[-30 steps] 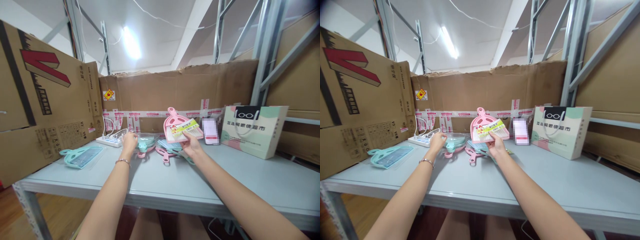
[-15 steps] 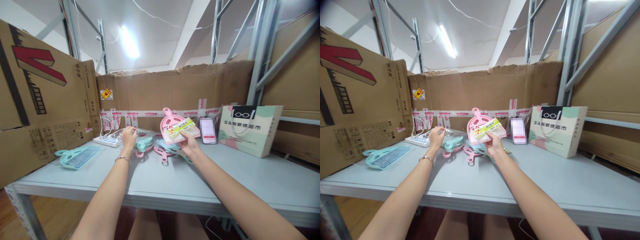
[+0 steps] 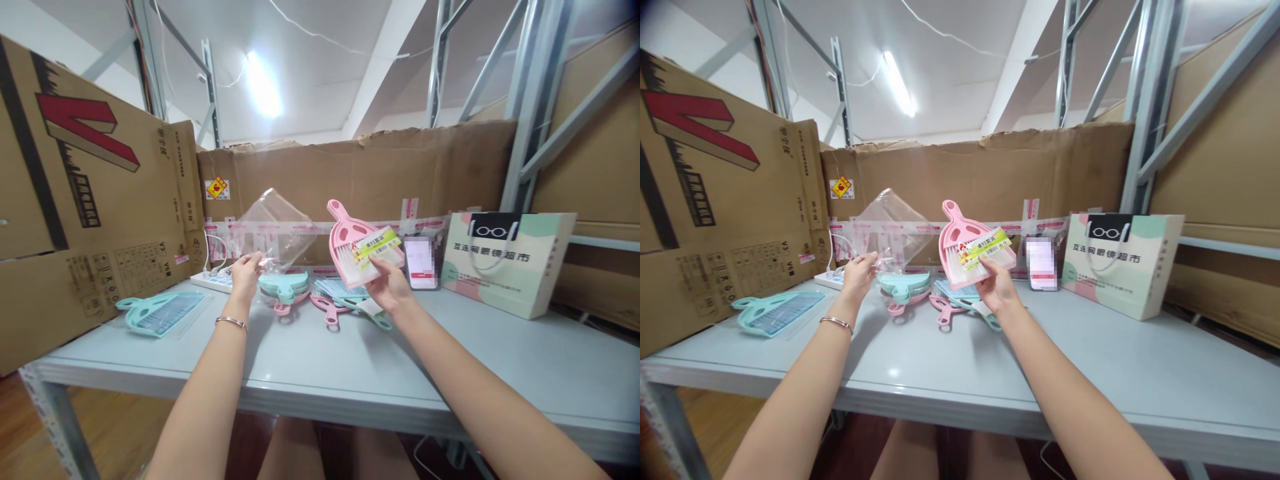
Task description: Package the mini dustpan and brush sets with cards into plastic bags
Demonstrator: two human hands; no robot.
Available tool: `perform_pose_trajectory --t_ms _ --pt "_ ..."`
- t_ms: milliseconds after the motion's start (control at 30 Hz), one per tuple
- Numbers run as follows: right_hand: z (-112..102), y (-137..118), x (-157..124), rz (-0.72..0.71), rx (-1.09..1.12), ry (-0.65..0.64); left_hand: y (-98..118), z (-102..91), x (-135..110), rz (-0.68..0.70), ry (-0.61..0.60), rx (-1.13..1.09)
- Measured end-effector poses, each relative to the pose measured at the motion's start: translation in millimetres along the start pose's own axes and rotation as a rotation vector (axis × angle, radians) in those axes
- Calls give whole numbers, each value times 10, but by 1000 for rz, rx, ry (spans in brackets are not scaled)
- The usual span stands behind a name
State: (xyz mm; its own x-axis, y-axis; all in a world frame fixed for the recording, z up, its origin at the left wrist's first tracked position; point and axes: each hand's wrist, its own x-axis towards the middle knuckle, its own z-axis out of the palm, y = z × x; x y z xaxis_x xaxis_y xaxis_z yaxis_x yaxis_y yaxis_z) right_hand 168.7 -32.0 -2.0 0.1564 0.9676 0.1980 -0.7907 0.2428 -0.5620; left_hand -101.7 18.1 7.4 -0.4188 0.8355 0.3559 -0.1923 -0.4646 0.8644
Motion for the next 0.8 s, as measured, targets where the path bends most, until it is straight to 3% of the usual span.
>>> perform_pose_trajectory --t_ms 100,233,333,467,533,633,800 --pt "3 1 -12 -6 -37 -69 35 2 -37 -51 -16 -102" --pt "-18 18 8 13 -89 -93 18 -5 -44 -13 -57 57" --pt "-45 -8 38 1 -117 -83 -14 -29 0 135 -63 185" --pt "-84 -64 80 -34 -102 -33 -31 -63 54 451 -113 398" --pt "-96 -80 93 -47 -84 -16 -36 -74 68 505 -141 481" --pt "-110 -87 105 -56 -79 2 -60 -94 77 448 -166 617" --pt "-145 -79 133 -27 -102 29 -126 -176 68 272 -381 716"
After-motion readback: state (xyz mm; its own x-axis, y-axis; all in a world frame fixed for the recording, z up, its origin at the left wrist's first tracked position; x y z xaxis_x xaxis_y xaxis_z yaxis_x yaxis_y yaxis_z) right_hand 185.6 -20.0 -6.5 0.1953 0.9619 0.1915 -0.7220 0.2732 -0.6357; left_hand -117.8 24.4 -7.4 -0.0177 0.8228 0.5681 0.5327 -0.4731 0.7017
